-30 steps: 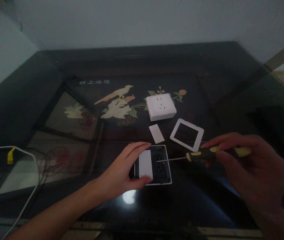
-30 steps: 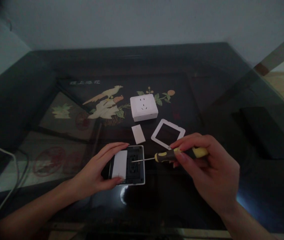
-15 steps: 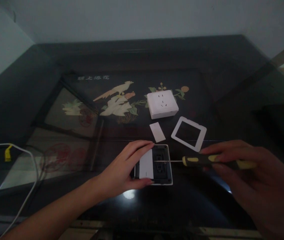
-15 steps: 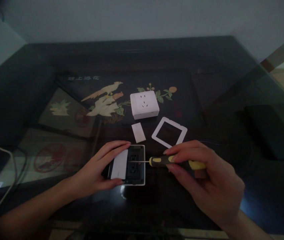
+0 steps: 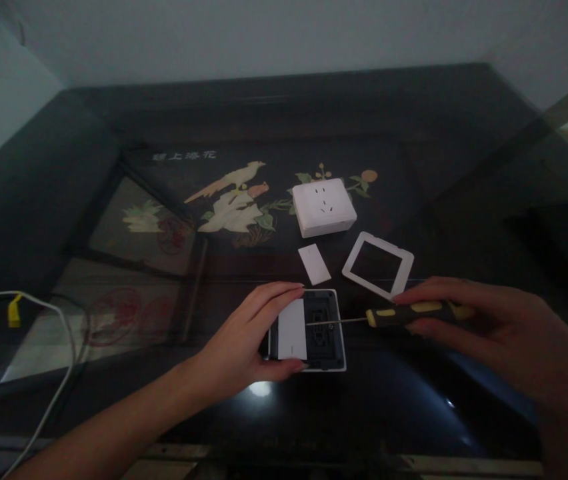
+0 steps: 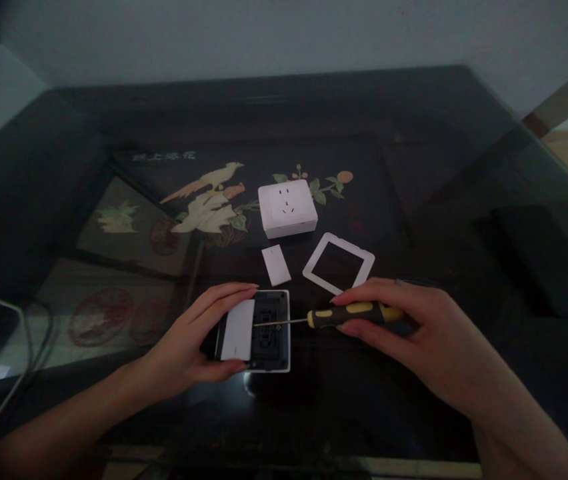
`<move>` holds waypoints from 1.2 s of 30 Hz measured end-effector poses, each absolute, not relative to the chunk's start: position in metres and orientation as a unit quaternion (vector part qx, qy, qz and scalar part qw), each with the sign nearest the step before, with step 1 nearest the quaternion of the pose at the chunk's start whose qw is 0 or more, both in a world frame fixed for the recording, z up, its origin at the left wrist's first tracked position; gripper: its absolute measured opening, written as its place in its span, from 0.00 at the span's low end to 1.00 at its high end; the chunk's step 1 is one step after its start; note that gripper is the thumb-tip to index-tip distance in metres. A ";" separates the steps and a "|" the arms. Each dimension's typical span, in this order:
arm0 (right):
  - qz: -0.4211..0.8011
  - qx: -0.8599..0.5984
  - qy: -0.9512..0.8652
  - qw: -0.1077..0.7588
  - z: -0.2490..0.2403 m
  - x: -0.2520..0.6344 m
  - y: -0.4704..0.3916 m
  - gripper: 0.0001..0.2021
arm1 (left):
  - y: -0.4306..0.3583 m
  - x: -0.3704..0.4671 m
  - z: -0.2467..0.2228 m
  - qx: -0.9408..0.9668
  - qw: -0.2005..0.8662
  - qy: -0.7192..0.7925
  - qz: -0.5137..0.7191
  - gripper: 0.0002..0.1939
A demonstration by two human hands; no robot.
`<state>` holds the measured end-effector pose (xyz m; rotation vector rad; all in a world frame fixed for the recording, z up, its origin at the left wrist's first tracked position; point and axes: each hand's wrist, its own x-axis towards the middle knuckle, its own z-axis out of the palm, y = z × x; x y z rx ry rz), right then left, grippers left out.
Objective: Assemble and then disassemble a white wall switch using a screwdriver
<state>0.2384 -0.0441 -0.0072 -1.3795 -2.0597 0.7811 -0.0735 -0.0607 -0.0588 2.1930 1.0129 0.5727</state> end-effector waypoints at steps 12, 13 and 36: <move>0.409 -0.526 -0.718 0.202 -0.015 0.244 -0.040 0.10 | -0.060 -0.073 -0.059 0.837 0.322 0.380 0.228 0.37; 0.404 -0.527 -0.718 0.209 -0.013 0.244 -0.040 0.10 | -0.060 -0.073 -0.060 0.837 0.320 0.380 0.228 0.37; 0.374 -0.576 -0.568 0.453 -0.011 0.243 -0.042 0.16 | 0.022 -0.059 -0.069 0.832 0.165 0.508 0.148 0.30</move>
